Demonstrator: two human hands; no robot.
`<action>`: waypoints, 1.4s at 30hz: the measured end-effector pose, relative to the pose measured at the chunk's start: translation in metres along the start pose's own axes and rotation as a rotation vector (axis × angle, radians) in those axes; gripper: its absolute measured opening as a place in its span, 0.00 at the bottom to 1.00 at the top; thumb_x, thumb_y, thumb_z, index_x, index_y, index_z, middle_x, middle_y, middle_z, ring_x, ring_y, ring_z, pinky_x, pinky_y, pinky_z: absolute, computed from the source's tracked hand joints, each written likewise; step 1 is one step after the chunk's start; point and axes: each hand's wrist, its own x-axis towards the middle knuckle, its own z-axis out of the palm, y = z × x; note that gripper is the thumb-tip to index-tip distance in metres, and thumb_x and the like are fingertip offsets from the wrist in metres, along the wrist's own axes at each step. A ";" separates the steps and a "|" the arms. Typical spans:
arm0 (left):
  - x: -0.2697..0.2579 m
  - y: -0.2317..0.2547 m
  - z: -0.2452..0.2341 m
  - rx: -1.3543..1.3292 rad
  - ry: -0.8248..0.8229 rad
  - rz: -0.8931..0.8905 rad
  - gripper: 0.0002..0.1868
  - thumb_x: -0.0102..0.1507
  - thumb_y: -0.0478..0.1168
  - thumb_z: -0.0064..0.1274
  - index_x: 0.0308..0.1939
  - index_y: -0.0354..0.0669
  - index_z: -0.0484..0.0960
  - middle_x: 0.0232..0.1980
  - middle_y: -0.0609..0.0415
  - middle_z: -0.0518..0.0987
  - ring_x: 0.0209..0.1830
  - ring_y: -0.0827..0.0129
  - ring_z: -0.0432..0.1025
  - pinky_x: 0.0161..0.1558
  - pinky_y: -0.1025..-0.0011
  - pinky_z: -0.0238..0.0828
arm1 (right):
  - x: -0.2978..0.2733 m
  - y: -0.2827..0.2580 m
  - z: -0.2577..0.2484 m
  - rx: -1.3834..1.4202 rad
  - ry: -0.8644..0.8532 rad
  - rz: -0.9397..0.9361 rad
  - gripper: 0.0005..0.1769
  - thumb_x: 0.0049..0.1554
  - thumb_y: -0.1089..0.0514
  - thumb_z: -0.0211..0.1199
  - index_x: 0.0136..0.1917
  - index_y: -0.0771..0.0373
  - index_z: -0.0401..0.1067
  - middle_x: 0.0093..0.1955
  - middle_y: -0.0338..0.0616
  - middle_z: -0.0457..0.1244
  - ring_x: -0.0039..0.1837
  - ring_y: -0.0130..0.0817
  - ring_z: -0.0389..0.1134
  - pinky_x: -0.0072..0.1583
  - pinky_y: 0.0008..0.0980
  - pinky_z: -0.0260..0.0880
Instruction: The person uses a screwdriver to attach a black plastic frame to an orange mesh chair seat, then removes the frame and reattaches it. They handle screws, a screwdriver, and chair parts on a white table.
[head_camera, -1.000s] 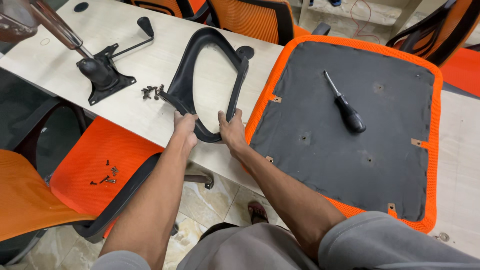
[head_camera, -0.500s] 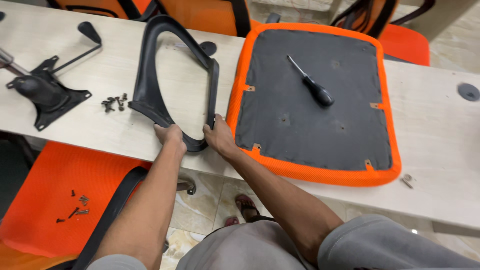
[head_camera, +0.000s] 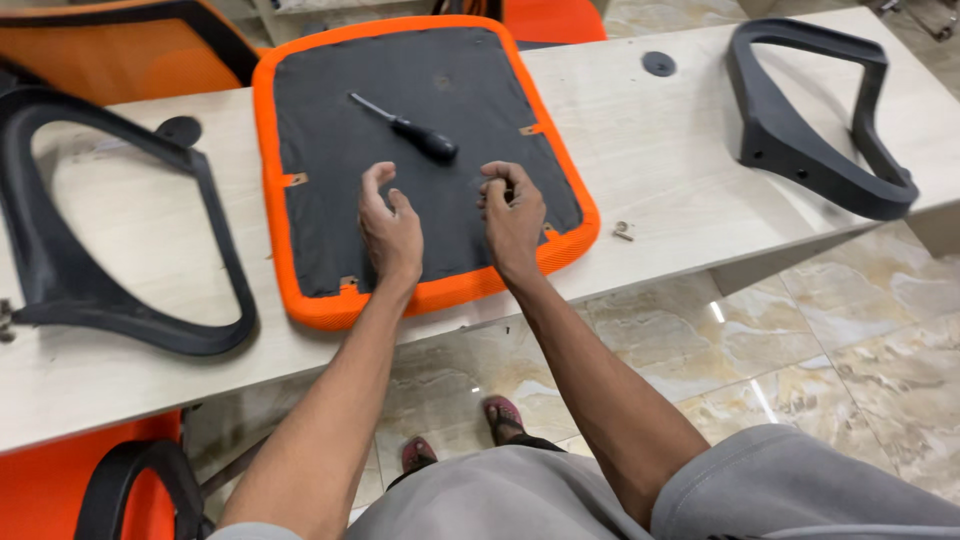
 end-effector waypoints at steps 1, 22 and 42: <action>-0.006 0.010 0.017 0.001 -0.059 0.012 0.15 0.68 0.31 0.42 0.58 0.43 0.76 0.61 0.51 0.79 0.66 0.60 0.71 0.67 0.60 0.64 | 0.009 0.007 -0.024 -0.031 0.055 0.047 0.12 0.62 0.65 0.51 0.53 0.65 0.75 0.40 0.39 0.67 0.36 0.23 0.65 0.38 0.26 0.68; -0.122 0.107 0.341 0.096 -0.319 -0.164 0.14 0.68 0.32 0.41 0.54 0.40 0.80 0.55 0.51 0.82 0.58 0.65 0.76 0.59 0.67 0.71 | 0.237 0.136 -0.551 -1.460 0.082 0.153 0.57 0.45 0.60 0.73 0.81 0.72 0.49 0.74 0.62 0.54 0.78 0.56 0.49 0.77 0.59 0.42; -0.142 0.157 0.388 -0.144 -0.618 -0.485 0.47 0.63 0.57 0.55 0.75 0.35 0.51 0.72 0.34 0.63 0.73 0.52 0.62 0.71 0.56 0.61 | 0.182 0.066 -0.462 -1.204 -0.284 0.212 0.36 0.45 0.34 0.78 0.50 0.65 0.72 0.36 0.45 0.67 0.35 0.34 0.68 0.39 0.38 0.71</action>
